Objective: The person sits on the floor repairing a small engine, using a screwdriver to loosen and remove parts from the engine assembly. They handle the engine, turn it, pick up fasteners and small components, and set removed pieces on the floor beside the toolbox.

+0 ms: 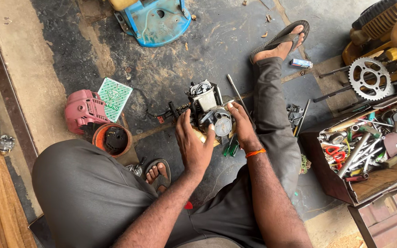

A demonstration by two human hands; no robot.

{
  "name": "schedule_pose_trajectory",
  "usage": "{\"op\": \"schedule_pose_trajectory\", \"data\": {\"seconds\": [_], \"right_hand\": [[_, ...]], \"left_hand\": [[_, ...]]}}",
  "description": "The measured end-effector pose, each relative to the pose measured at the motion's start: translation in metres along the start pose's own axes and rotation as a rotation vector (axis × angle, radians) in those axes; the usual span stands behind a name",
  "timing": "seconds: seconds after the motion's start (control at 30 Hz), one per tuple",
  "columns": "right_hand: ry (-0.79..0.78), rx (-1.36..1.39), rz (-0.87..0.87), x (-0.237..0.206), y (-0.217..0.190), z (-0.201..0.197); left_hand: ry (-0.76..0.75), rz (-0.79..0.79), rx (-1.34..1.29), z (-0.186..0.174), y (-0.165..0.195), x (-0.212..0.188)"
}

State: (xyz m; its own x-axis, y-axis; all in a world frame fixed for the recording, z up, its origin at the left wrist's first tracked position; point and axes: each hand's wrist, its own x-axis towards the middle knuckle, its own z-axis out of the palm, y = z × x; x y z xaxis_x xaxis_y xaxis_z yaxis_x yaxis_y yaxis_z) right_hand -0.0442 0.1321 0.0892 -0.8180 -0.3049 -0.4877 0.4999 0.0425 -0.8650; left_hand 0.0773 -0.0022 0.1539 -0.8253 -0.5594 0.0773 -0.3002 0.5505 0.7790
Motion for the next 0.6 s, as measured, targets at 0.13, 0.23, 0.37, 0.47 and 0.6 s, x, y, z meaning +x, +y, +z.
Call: {"op": "schedule_pose_trajectory", "data": {"seconds": [0.13,0.23,0.37,0.47,0.6], "right_hand": [[0.025,0.046,0.013,-0.002,-0.002,0.003],[0.105,-0.006,-0.035,-0.005,-0.011,0.001],[0.329,-0.260,-0.326,-0.027,-0.031,-0.019],[0.442,-0.431,-0.542,-0.069,-0.034,-0.061],[0.630,-0.370,-0.341,-0.119,-0.003,-0.134]], "left_hand": [[-0.030,-0.042,-0.067,0.001,-0.003,0.012],[-0.116,-0.141,-0.068,0.001,-0.003,0.023],[-0.050,-0.084,-0.050,0.002,-0.004,0.037],[0.046,-0.096,-0.133,0.007,-0.003,0.043],[0.069,-0.048,-0.134,0.011,-0.004,0.047]]}}
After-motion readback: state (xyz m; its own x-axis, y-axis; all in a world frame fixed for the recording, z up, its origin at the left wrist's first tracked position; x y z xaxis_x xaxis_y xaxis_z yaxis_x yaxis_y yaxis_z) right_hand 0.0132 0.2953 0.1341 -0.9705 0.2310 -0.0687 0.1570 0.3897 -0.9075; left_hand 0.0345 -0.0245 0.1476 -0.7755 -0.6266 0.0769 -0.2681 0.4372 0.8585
